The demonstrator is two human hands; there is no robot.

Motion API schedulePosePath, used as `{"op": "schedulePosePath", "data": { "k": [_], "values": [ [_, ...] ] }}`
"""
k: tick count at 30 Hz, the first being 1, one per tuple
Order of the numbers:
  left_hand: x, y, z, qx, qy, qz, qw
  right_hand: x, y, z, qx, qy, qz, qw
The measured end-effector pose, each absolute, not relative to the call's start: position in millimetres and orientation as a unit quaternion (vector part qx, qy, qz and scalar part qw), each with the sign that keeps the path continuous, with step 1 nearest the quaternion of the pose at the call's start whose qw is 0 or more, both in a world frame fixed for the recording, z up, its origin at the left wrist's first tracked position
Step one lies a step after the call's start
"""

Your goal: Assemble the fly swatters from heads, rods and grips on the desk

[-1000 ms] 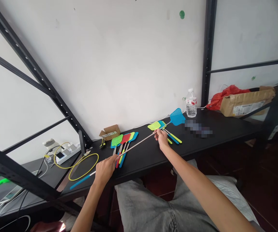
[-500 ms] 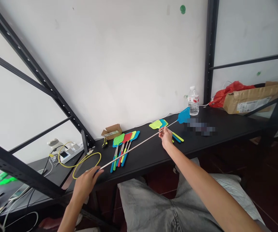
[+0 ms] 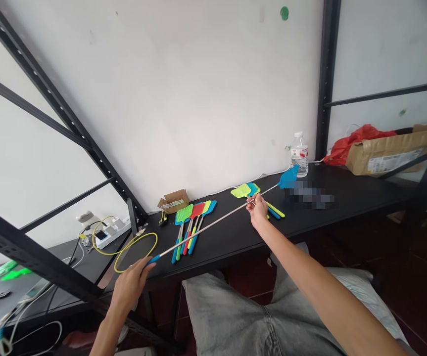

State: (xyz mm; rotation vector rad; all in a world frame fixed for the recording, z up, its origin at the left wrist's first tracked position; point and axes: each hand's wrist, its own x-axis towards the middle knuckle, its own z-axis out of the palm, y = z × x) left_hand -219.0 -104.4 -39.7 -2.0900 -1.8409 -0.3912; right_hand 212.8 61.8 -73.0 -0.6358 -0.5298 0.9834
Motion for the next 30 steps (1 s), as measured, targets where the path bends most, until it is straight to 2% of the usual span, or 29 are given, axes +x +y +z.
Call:
{"op": "schedulePosePath", "data": {
  "k": [11,30],
  "values": [
    [-208.2,-109.5,-29.7,-0.722,-0.659,-0.108,0.178,211.4,62.0,-72.4,-0.249,-0.208,0.506,0.799],
    [-150.3,-95.0,-25.2,-0.771,-0.606,-0.103,0.167,206.2,57.3,-67.4,-0.246,-0.240,0.512,0.787]
  ]
}}
